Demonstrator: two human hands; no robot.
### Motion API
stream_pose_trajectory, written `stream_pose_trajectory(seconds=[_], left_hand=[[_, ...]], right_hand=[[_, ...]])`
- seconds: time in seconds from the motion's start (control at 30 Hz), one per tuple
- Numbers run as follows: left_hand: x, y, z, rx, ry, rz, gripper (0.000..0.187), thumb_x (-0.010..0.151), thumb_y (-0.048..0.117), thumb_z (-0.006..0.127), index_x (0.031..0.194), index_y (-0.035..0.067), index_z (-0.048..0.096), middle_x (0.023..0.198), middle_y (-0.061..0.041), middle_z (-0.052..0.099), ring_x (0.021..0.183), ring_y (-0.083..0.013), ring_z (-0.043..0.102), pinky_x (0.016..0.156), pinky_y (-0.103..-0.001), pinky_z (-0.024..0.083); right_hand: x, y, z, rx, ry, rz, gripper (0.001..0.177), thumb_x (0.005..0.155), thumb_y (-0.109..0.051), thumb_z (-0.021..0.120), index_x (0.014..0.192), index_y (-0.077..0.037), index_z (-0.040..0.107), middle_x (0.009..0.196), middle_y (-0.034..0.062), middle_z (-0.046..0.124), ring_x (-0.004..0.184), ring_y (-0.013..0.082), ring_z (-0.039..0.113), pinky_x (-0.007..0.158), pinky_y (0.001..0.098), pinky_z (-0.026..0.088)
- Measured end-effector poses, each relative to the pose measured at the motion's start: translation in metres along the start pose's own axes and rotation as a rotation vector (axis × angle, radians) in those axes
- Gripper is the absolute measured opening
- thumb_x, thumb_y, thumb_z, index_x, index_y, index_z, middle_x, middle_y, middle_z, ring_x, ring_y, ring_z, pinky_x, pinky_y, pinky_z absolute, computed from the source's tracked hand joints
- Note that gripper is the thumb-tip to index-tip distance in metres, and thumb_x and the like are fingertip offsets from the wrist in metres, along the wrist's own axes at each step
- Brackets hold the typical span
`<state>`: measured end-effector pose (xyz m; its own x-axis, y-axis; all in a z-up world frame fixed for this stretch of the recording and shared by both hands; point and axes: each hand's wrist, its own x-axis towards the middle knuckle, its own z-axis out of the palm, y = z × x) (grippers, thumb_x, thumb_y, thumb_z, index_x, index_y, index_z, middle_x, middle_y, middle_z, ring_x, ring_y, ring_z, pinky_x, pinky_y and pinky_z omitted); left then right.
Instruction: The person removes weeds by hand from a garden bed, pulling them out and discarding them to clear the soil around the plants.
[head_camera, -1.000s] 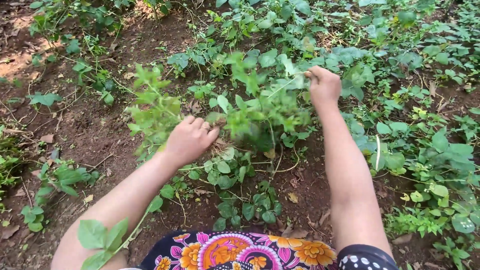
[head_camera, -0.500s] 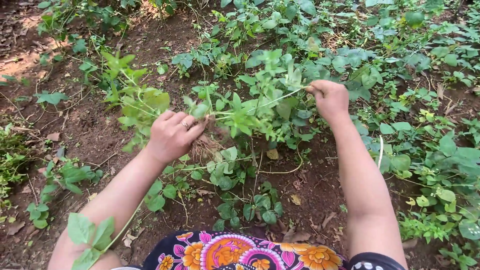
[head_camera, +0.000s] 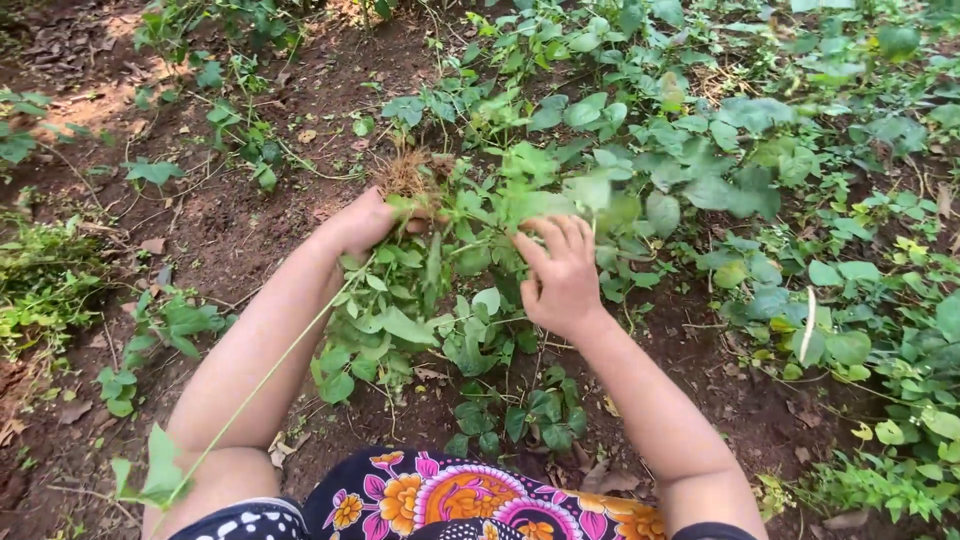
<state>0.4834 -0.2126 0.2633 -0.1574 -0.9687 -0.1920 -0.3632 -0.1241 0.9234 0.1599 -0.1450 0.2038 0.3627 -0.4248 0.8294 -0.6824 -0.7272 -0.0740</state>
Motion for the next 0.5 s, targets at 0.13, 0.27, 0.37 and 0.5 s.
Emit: stream_pose_trajectory(seconds=[0.13, 0.27, 0.37, 0.5], left_hand=[[-0.035, 0.039, 0.011, -0.023, -0.202, -0.038, 0.026, 0.098, 0.019, 0.063, 0.089, -0.004, 0.068, 0.064, -0.011, 0.061, 0.043, -0.0142, 0.052, 0.035, -0.03, 0.048], [-0.042, 0.049, 0.015, 0.034, -0.282, -0.045, 0.032, 0.104, 0.021, 0.048, 0.096, -0.002, 0.069, 0.073, -0.015, 0.064, 0.048, -0.0157, 0.059, 0.043, -0.026, 0.053], [-0.036, 0.032, 0.002, 0.072, -0.28, -0.042, 0.032, 0.099, 0.026, 0.053, 0.092, 0.002, 0.072, 0.075, -0.015, 0.068, 0.054, -0.0176, 0.065, 0.047, -0.027, 0.054], [-0.041, 0.035, -0.015, 0.118, -0.27, -0.043, 0.031, 0.093, 0.034, 0.061, 0.086, 0.008, 0.077, 0.078, -0.015, 0.074, 0.063, -0.0205, 0.073, 0.053, -0.028, 0.057]], right_hand=[[0.002, 0.003, 0.033, 0.003, -0.054, 0.135, 0.032, 0.091, -0.022, 0.072, 0.122, -0.015, 0.068, 0.114, 0.0078, 0.063, 0.11, 0.0261, 0.058, 0.097, 0.0412, 0.043], [0.01, 0.011, 0.058, 0.165, -0.081, 0.215, 0.036, 0.09, -0.027, 0.081, 0.121, -0.016, 0.067, 0.104, 0.0024, 0.069, 0.1, 0.0218, 0.066, 0.09, 0.037, 0.049], [0.028, 0.002, 0.051, 0.349, -0.154, 0.354, 0.035, 0.085, -0.01, 0.082, 0.117, -0.011, 0.068, 0.106, 0.0083, 0.071, 0.103, 0.0254, 0.066, 0.095, 0.0401, 0.05], [0.026, 0.011, 0.064, 0.426, -0.152, 0.365, 0.025, 0.091, -0.004, 0.075, 0.115, -0.005, 0.069, 0.105, 0.013, 0.073, 0.107, 0.0323, 0.07, 0.098, 0.0449, 0.053]])
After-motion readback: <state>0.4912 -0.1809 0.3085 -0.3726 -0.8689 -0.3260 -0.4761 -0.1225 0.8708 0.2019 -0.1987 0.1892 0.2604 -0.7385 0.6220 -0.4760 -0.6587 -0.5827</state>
